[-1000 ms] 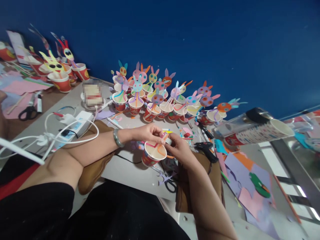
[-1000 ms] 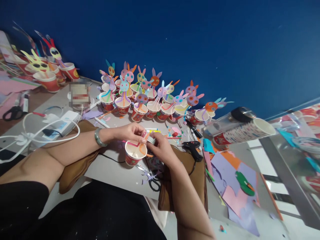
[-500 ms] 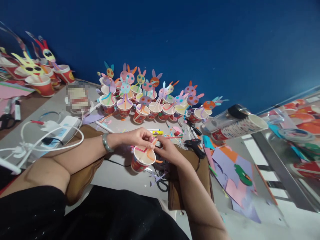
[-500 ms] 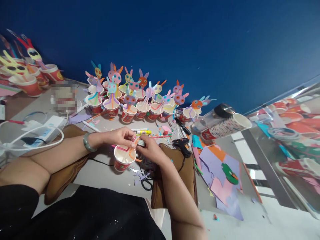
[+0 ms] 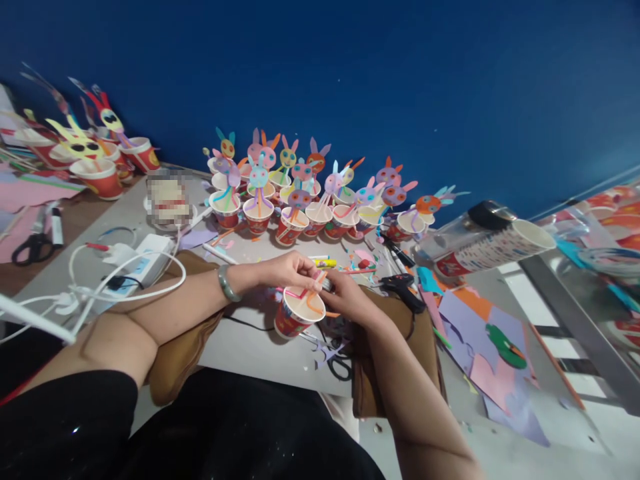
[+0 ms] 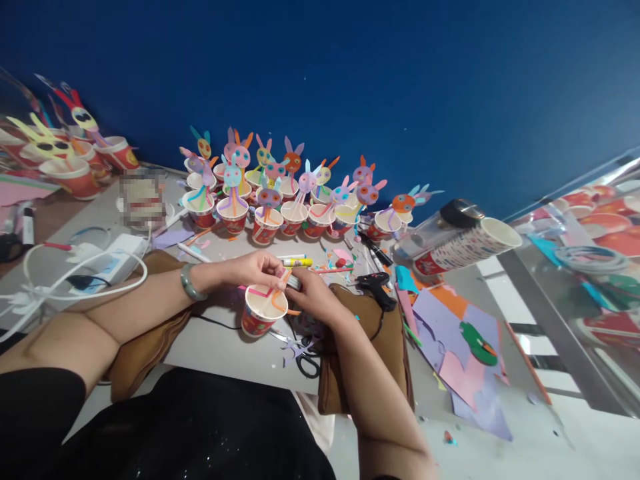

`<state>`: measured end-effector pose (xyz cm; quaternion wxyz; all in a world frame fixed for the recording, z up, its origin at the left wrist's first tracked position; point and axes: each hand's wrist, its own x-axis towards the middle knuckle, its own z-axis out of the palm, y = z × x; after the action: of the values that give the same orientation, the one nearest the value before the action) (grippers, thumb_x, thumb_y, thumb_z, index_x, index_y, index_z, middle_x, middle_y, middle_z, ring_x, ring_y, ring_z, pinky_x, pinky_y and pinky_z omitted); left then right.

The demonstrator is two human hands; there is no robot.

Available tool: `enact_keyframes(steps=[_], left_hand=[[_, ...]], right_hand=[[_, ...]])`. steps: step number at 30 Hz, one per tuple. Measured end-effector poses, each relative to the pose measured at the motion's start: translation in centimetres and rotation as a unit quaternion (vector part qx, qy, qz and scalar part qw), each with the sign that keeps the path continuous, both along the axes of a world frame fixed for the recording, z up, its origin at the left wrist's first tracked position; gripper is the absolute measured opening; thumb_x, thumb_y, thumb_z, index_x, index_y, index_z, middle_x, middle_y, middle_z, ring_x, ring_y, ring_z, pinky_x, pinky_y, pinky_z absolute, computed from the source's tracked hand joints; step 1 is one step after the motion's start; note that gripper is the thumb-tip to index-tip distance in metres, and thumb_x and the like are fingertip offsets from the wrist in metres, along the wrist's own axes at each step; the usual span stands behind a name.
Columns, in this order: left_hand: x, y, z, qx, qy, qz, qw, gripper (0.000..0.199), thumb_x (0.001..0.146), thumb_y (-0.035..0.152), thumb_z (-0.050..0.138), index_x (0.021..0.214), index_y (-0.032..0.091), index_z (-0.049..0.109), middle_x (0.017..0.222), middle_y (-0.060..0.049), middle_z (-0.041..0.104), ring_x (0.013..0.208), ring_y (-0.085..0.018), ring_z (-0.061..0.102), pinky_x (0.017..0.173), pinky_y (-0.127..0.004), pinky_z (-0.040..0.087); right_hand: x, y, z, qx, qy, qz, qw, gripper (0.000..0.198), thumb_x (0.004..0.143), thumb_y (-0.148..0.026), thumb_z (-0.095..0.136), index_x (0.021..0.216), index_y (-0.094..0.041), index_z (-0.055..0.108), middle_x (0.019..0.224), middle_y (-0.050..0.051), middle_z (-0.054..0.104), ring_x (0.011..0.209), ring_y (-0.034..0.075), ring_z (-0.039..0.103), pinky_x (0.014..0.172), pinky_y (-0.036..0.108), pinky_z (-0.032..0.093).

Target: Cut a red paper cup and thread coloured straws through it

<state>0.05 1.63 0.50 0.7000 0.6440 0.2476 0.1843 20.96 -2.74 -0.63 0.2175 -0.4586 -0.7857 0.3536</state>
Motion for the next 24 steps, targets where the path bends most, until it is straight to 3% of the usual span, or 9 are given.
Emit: enact_keyframes(steps=[9, 18, 24], left_hand=[[0.09, 0.13, 0.25, -0.023, -0.016, 0.005, 1.000, 0.045, 0.064, 0.047, 0.088, 0.070, 0.010, 0.062, 0.062, 0.002, 0.057, 0.055, -0.006, 0.048, 0.052, -0.019, 0.034], [0.26, 0.06, 0.40, -0.047, -0.037, 0.035, 0.998, 0.044, 0.060, 0.042, 0.091, 0.068, 0.010, 0.063, 0.063, 0.001, 0.061, 0.058, -0.007, 0.053, 0.055, -0.020, 0.040], [0.42, 0.02, 0.30, -0.073, -0.068, 0.085, 0.991, 0.047, 0.058, 0.046, 0.092, 0.071, 0.010, 0.065, 0.064, 0.002, 0.062, 0.058, -0.007, 0.055, 0.056, -0.021, 0.041]], right_hand=[[0.08, -0.10, 0.21, 0.007, 0.001, -0.023, 1.000, 0.020, 0.090, -0.038, 0.063, 0.086, -0.018, 0.064, 0.081, 0.004, 0.063, 0.072, 0.017, 0.054, 0.064, 0.029, 0.043], [0.11, 0.16, -0.42, -0.010, 0.050, -0.062, 0.997, 0.022, 0.085, -0.039, 0.068, 0.095, -0.021, 0.062, 0.085, 0.003, 0.065, 0.069, 0.016, 0.056, 0.062, 0.028, 0.048], [0.44, 0.41, -0.46, 0.004, 0.086, -0.097, 0.992, 0.032, 0.083, -0.042, 0.072, 0.107, -0.023, 0.066, 0.110, 0.010, 0.071, 0.095, 0.023, 0.066, 0.072, 0.034, 0.057]])
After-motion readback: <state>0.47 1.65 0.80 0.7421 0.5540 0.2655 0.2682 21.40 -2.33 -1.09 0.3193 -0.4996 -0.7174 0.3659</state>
